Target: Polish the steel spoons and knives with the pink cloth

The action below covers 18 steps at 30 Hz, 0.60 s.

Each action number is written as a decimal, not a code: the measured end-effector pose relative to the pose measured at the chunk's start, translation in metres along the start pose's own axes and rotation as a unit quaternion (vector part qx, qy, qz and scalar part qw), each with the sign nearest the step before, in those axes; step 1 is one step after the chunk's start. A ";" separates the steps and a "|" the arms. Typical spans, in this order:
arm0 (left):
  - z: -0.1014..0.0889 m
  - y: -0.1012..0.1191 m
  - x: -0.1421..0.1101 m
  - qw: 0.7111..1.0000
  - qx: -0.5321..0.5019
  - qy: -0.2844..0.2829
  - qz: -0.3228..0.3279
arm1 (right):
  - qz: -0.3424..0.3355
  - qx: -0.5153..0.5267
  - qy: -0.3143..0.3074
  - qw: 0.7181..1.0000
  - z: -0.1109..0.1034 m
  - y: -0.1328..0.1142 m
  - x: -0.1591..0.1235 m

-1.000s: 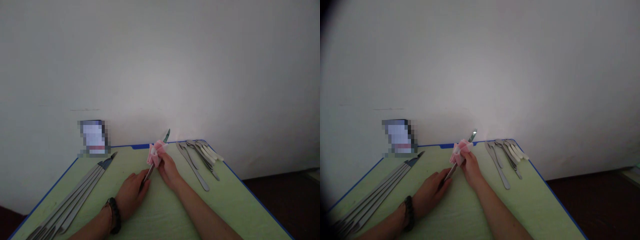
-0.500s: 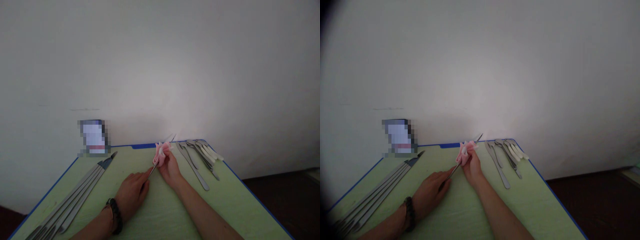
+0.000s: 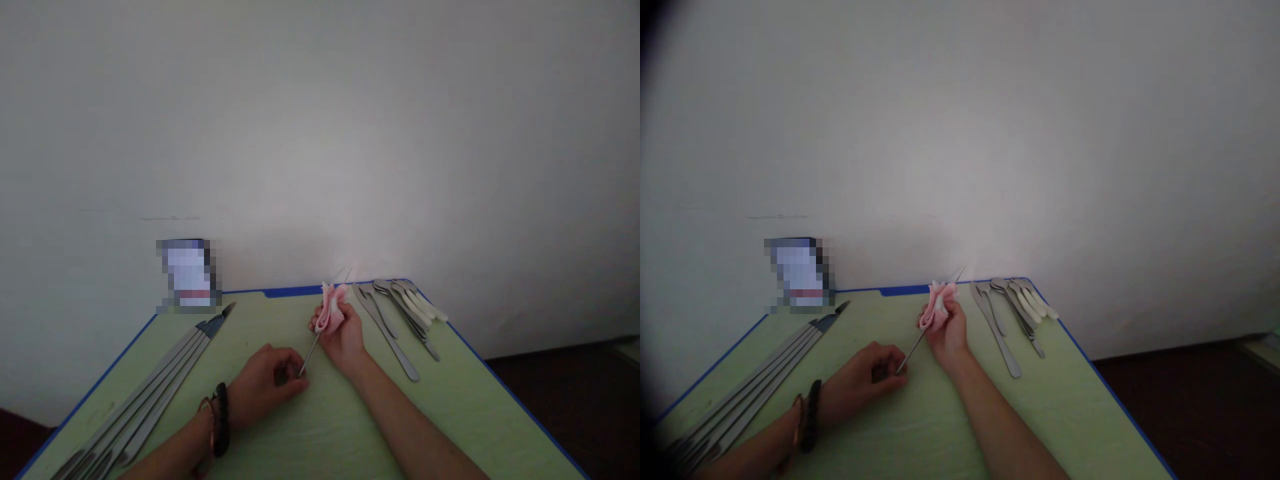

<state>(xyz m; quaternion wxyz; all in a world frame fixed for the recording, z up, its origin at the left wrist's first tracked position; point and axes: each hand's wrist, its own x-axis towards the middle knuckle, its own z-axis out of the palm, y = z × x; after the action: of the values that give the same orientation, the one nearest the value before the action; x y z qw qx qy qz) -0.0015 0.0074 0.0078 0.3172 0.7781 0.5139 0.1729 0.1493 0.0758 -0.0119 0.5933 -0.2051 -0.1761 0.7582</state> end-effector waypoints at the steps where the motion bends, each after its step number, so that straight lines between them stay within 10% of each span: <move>1: 0.000 0.000 0.000 1.000 -0.012 -0.010 -0.003 | 0.001 0.001 -0.004 1.000 0.001 0.000 -0.001; 18: 0.000 -0.006 -0.003 0.984 -0.165 -0.045 0.055 | 0.066 -0.015 -0.056 0.996 0.008 -0.001 -0.011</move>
<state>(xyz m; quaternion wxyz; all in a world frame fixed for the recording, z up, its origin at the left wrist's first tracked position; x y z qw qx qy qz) -0.0072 0.0060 0.0038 0.4543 0.7493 0.4194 0.2373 0.1479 0.0648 -0.0032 0.5280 -0.1822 -0.2061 0.8035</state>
